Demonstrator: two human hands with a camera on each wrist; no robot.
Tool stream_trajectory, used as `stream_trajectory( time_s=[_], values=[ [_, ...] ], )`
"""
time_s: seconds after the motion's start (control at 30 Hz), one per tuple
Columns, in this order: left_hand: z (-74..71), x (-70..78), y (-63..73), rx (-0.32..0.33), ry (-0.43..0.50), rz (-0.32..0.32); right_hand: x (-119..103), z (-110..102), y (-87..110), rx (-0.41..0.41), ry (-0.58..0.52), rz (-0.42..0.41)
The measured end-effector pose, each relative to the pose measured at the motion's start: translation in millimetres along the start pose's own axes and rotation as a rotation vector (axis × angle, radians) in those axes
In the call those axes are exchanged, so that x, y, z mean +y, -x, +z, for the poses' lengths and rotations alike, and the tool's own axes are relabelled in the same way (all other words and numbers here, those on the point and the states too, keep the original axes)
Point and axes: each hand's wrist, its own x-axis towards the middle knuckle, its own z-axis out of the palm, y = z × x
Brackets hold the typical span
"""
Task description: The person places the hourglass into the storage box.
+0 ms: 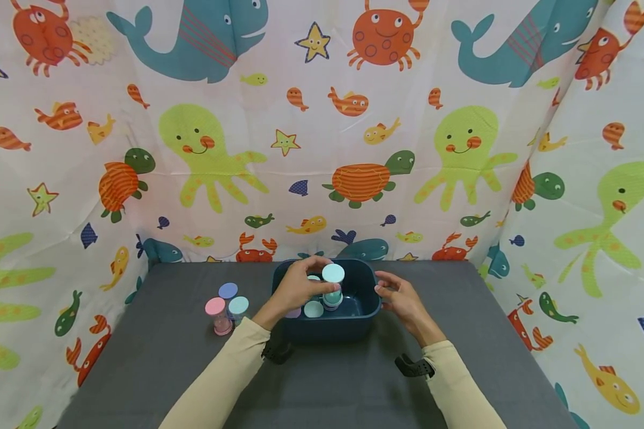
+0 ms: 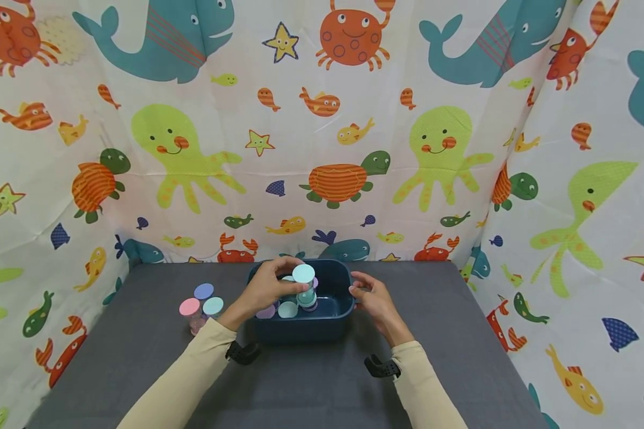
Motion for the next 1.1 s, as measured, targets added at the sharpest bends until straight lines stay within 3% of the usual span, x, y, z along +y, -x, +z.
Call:
stream_trajectory(
  time_s=[0.2,0.5,1.1],
  values=[
    [11.2,-5.4,-7.5,-0.078,-0.047,-0.011,1,0,-0.9,0.003,0.006,-0.005],
    [23.3,-17.3,-16.9,-0.138,-0.124,-0.038,1,-1,0.3,-0.009,0.015,-0.014],
    [51.4,-35.8,-36.3,-0.272,-0.303,-0.019,1,-2,2.0,-0.018,-0.007,-0.01]
  ],
)
